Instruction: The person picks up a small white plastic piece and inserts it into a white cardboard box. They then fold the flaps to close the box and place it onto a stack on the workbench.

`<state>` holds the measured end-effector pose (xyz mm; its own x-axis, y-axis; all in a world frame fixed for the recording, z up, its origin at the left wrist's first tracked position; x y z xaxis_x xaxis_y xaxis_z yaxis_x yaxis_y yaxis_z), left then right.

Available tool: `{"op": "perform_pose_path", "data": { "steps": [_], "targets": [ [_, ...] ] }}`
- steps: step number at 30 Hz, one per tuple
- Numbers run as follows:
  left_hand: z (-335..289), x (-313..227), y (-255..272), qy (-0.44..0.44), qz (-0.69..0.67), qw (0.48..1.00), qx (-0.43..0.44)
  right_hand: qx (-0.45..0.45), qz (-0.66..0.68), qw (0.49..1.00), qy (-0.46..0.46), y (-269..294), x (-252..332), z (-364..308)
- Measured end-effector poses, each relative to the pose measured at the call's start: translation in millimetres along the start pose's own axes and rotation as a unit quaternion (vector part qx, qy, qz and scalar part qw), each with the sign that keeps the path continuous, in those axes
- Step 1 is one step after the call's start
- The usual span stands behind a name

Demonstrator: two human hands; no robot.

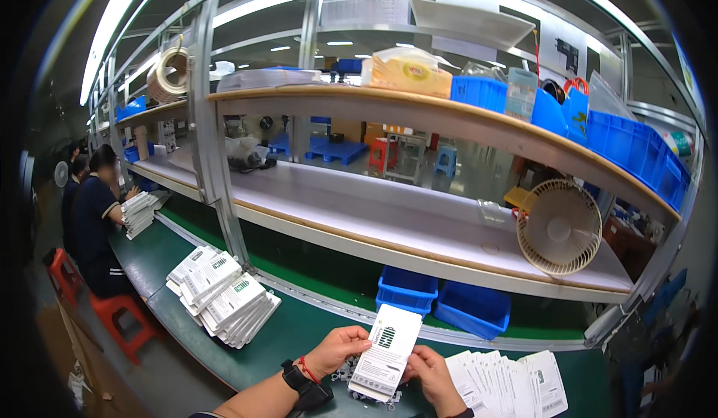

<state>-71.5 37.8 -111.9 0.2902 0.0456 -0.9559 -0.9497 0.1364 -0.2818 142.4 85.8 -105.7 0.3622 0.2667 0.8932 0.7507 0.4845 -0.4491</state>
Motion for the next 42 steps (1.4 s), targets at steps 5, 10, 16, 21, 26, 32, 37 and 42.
{"op": "perform_pose_path", "data": {
  "steps": [5,10,16,21,26,32,37,42],
  "targets": [
    [3.4,11.8,-3.7,0.003,0.081,0.997,-0.002,0.051,-0.102,0.992,-0.063,4.7,-19.8,0.8],
    [5.3,13.9,-2.1,0.028,0.114,0.993,0.033,0.038,-0.067,0.994,-0.074,6.2,-27.0,-0.1],
    [-5.4,5.8,-18.1,0.086,0.209,0.97,0.094,0.034,-0.036,0.997,-0.05,0.1,-23.6,-5.0],
    [-7.4,5.4,-16.1,0.095,0.199,0.97,0.103,0.045,-0.012,0.998,-0.036,-3.4,-21.1,-5.7],
    [-8.7,-1.6,-19.0,0.064,0.254,0.958,0.118,0.055,0.001,0.997,-0.05,-6.3,-17.9,-7.2],
    [-9.1,-0.7,-18.1,0.039,0.289,0.952,0.094,0.061,-0.036,0.996,-0.046,-10.9,-17.0,-9.8],
    [-10.3,-1.3,-20.4,0.034,0.284,0.956,0.07,0.084,-0.088,0.99,-0.077,-12.9,-17.6,-12.1],
    [-7.8,2.1,-15.5,0.009,0.228,0.973,0.035,0.147,-0.125,0.967,-0.164,-17.3,-16.8,-13.7]
  ]
}}
Point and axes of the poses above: each hand's wrist, its own z-axis towards the middle knuckle, its own y-axis out of the back of the hand, x = y × z, the point moved 2 cm from there along z, towards the middle knuckle, and after that the axes turned 10 degrees about z, right-handed, at the moved point
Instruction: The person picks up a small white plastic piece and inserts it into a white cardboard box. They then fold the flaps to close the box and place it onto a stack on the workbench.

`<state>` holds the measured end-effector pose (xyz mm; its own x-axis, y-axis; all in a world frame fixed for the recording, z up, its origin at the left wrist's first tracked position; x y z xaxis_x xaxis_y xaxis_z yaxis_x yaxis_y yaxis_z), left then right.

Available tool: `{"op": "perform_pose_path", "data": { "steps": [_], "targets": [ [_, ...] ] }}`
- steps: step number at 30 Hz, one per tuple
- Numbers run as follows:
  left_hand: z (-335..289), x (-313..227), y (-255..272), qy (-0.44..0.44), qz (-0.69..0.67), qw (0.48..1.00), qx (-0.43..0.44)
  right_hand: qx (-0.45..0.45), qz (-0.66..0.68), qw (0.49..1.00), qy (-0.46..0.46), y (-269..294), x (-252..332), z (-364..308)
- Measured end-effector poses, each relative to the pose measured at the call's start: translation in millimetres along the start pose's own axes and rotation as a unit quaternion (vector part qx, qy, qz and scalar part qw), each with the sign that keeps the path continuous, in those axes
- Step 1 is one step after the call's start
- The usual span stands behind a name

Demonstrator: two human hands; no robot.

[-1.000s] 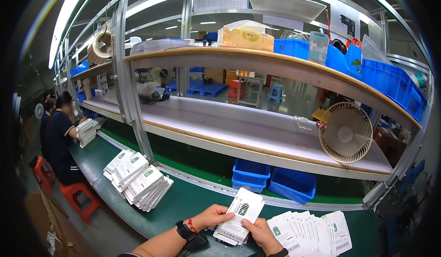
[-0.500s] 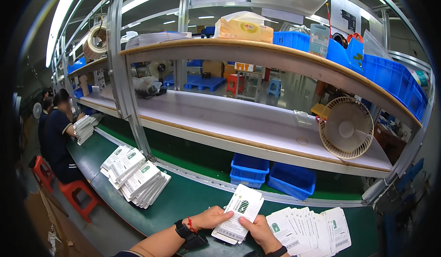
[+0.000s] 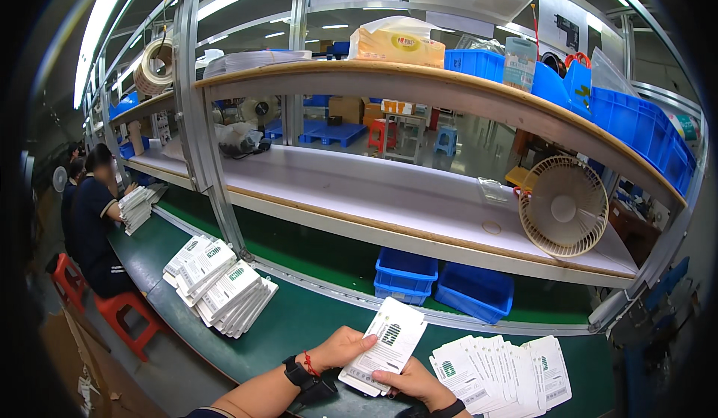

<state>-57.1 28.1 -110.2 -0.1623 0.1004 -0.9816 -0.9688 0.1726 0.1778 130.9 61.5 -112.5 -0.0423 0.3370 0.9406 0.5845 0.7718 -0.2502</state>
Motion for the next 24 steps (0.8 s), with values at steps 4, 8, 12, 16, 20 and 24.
{"op": "perform_pose_path", "data": {
  "steps": [4,8,12,16,20,24],
  "targets": [
    [3.1,6.6,3.9,0.011,-0.024,0.999,-0.034,0.026,0.001,1.0,0.013,-2.8,-5.9,1.1],
    [4.1,8.6,5.9,-0.006,-0.047,0.997,-0.059,0.043,-0.012,0.999,0.019,-0.1,-10.3,3.8],
    [1.8,2.7,6.2,-0.02,-0.037,0.997,-0.072,0.053,-0.034,0.998,-0.021,-4.2,-0.5,0.4],
    [0.8,3.4,6.9,0.0,-0.002,0.997,-0.072,0.044,-0.048,0.998,0.015,-3.0,-6.7,1.1],
    [0.5,-0.8,12.6,-0.01,-0.073,0.987,-0.141,-0.02,-0.01,0.999,0.049,1.2,8.4,-3.6],
    [2.2,-1.4,25.4,-0.003,-0.194,0.962,-0.194,-0.017,0.011,0.998,0.057,25.4,21.6,-13.3]
  ]
}}
Point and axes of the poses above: each hand's wrist, its own z-axis towards the middle knuckle, its own y-axis out of the back of the hand, x = y × z, the point moved 2 cm from there along z, towards the middle knuckle, and after that the axes turned 10 degrees about z, right-handed, at the moved point
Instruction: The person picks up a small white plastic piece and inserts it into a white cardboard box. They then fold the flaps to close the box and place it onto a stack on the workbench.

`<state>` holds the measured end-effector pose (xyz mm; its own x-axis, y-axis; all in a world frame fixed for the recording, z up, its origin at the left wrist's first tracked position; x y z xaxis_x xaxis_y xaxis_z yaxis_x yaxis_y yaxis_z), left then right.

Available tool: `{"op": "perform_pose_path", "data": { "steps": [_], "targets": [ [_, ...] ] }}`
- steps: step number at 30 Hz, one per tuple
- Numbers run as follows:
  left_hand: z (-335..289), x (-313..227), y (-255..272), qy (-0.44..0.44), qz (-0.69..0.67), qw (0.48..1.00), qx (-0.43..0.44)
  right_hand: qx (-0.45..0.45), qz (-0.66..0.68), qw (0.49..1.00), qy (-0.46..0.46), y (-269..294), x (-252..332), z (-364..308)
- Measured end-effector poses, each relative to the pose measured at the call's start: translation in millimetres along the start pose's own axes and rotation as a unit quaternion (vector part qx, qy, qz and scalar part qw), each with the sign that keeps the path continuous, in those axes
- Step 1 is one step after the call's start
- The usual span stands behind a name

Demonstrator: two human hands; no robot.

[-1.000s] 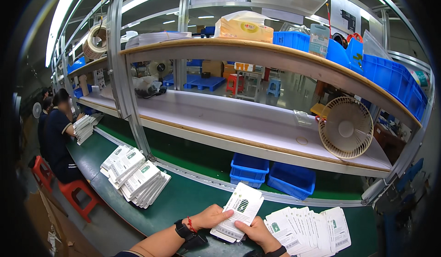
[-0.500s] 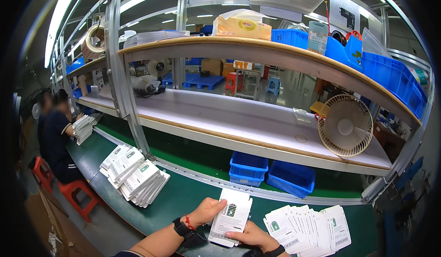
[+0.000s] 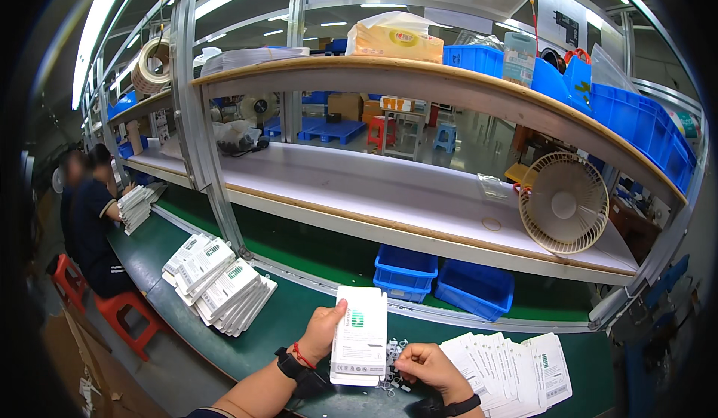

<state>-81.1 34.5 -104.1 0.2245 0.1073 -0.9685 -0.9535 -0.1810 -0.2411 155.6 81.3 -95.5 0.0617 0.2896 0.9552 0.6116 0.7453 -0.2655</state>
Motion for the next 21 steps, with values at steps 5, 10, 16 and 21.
{"op": "perform_pose_path", "data": {
  "steps": [5,10,16,21],
  "targets": [
    [-0.3,-3.9,-2.3,0.048,-0.069,0.996,-0.013,0.208,-0.125,0.952,-0.185,-1.4,-3.2,-4.5],
    [-0.9,-3.8,-5.1,0.062,-0.07,0.996,-0.01,0.279,-0.152,0.928,-0.196,-11.2,-23.1,2.6],
    [-2.3,-3.7,-4.8,0.061,-0.064,0.996,-0.005,0.225,-0.145,0.954,-0.138,-3.2,-21.0,6.2],
    [-3.0,-3.3,-8.1,0.062,-0.052,0.997,0.019,0.068,-0.097,0.987,-0.109,2.0,-17.3,10.1]
  ]
}}
Point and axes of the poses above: each hand's wrist, its own z-axis towards the middle knuckle, its own y-axis out of the back of the hand, x = y × z, the point moved 2 cm from there along z, towards the middle knuckle, and after that the axes turned 10 degrees about z, right-handed, at the moved point
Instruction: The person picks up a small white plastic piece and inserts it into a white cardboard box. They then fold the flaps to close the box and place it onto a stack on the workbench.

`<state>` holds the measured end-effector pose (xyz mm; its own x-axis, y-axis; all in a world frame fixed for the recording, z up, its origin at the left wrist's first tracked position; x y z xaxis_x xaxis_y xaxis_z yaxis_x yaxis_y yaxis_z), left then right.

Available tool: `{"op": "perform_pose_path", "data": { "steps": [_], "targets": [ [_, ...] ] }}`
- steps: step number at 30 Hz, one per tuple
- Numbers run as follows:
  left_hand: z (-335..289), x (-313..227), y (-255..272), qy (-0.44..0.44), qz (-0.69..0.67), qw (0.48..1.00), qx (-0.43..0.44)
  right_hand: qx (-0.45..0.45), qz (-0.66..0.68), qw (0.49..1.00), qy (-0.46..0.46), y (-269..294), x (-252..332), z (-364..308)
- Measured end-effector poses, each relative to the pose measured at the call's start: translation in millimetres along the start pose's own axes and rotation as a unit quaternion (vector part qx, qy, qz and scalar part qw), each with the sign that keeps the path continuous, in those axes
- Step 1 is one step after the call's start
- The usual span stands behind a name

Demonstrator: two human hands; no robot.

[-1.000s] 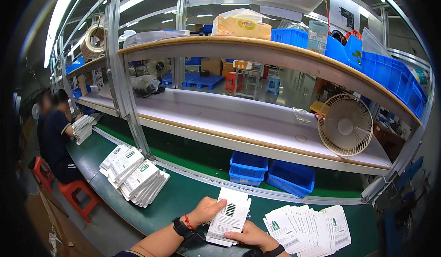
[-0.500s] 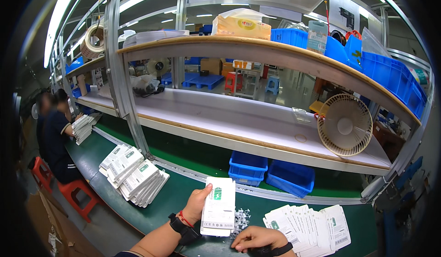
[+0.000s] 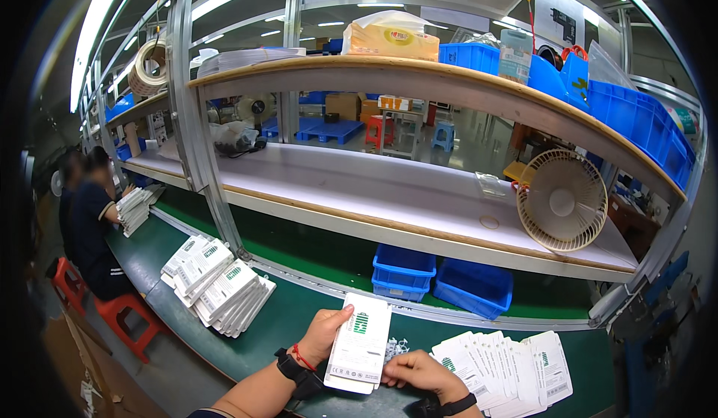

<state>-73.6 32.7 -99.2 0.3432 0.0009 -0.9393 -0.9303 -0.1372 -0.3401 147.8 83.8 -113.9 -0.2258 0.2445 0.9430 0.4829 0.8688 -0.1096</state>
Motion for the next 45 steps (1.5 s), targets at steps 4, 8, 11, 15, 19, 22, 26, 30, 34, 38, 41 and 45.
{"op": "perform_pose_path", "data": {
  "steps": [4,8,11,15,19,22,26,30,34,38,41,45],
  "targets": [
    [1.0,6.1,2.5,0.007,0.031,0.999,0.022,-0.073,0.209,0.972,0.074,3.7,1.4,3.2],
    [-3.0,7.4,-5.9,0.018,0.166,0.978,0.123,-0.105,0.225,0.96,0.132,1.9,-4.0,5.7],
    [-4.9,13.3,-9.0,0.02,0.232,0.951,0.201,-0.153,0.165,0.964,0.142,0.2,-3.4,3.6],
    [-6.5,14.4,-13.0,-0.018,0.24,0.951,0.194,-0.185,0.146,0.958,0.161,-1.8,4.6,0.8],
    [-5.8,11.0,-11.6,-0.002,0.268,0.938,0.22,-0.262,0.187,0.924,0.207,3.9,7.3,-0.1],
    [-6.0,10.3,-11.7,-0.012,0.295,0.926,0.233,-0.303,0.208,0.901,0.232,5.9,9.8,-0.7],
    [-6.8,11.1,-13.6,-0.011,0.316,0.917,0.243,-0.305,0.225,0.891,0.249,10.1,4.7,-0.5],
    [-6.4,15.5,-13.9,-0.041,0.293,0.933,0.205,-0.265,0.183,0.915,0.243,-4.4,7.7,2.3],
    [-1.5,18.9,-10.2,-0.03,0.28,0.944,0.172,-0.185,0.136,0.951,0.206,-18.3,5.8,3.5],
    [0.0,21.8,-11.1,-0.043,0.292,0.945,0.139,-0.157,0.102,0.973,0.138,-13.6,-1.1,3.0],
    [2.0,24.3,-6.5,-0.052,0.292,0.946,0.135,-0.157,0.105,0.973,0.131,-13.4,-1.3,3.2],
    [3.4,25.2,-5.8,-0.047,0.319,0.936,0.142,-0.158,0.107,0.972,0.14,-14.0,-0.7,3.3]
  ]
}}
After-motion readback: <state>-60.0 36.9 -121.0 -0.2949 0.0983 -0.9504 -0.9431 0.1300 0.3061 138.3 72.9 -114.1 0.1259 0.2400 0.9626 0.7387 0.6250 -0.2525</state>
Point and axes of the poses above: each hand's wrist, its own z-axis towards the middle knuckle, its own y-axis out of the back of the hand, x = y × z, the point moved 2 cm from there along z, towards the middle knuckle, and after that the axes turned 10 degrees about z, right-handed, at the moved point
